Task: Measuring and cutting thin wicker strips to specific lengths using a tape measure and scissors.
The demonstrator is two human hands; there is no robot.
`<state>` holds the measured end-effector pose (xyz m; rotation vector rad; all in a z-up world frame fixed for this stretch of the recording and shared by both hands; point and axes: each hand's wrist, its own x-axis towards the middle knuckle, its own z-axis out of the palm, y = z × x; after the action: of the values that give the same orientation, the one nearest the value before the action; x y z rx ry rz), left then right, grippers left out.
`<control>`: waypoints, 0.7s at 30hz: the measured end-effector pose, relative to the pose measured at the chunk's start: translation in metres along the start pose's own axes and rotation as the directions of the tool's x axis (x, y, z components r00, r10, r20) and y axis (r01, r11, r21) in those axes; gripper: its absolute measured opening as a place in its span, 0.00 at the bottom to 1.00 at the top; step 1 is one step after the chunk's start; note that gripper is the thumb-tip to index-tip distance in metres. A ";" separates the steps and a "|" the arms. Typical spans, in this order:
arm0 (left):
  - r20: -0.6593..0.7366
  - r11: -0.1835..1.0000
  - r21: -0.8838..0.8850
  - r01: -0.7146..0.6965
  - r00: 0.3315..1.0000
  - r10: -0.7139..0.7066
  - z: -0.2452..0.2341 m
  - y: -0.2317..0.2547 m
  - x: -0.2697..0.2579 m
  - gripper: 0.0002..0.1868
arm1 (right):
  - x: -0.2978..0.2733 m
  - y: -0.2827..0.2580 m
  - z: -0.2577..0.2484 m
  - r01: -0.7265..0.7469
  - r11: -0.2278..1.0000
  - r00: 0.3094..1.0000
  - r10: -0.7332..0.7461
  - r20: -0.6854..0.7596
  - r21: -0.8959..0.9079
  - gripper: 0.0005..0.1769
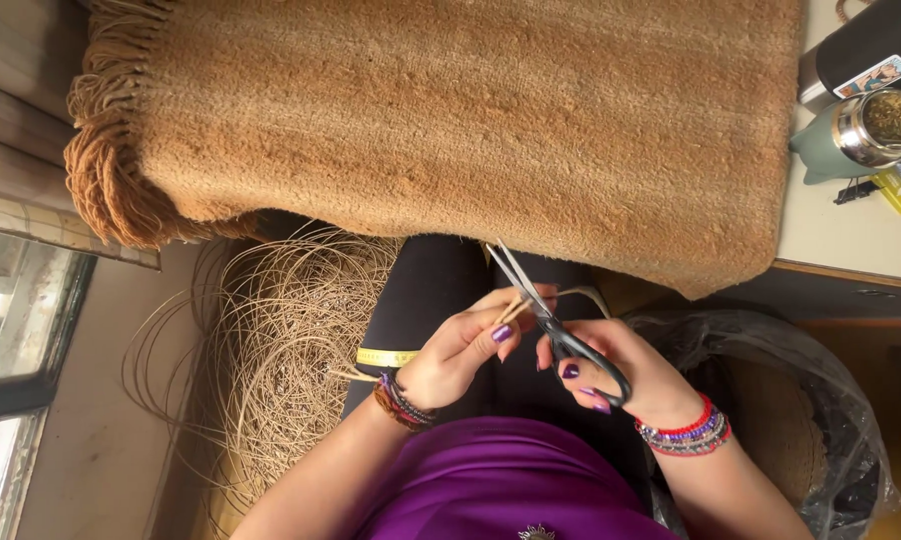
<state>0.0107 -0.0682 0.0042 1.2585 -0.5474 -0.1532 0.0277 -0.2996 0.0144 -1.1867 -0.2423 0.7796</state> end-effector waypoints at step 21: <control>-0.150 0.999 0.032 -0.042 0.988 0.046 -0.016 0.004 0.014 0.19 | 0.042 -0.010 -0.021 -0.014 0.422 0.979 -0.179 -0.099 -0.907 0.11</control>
<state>0.0291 -0.0586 0.0091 1.2734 -0.4472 -0.0127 0.0737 -0.2886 0.0057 -2.2735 -0.6245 0.3957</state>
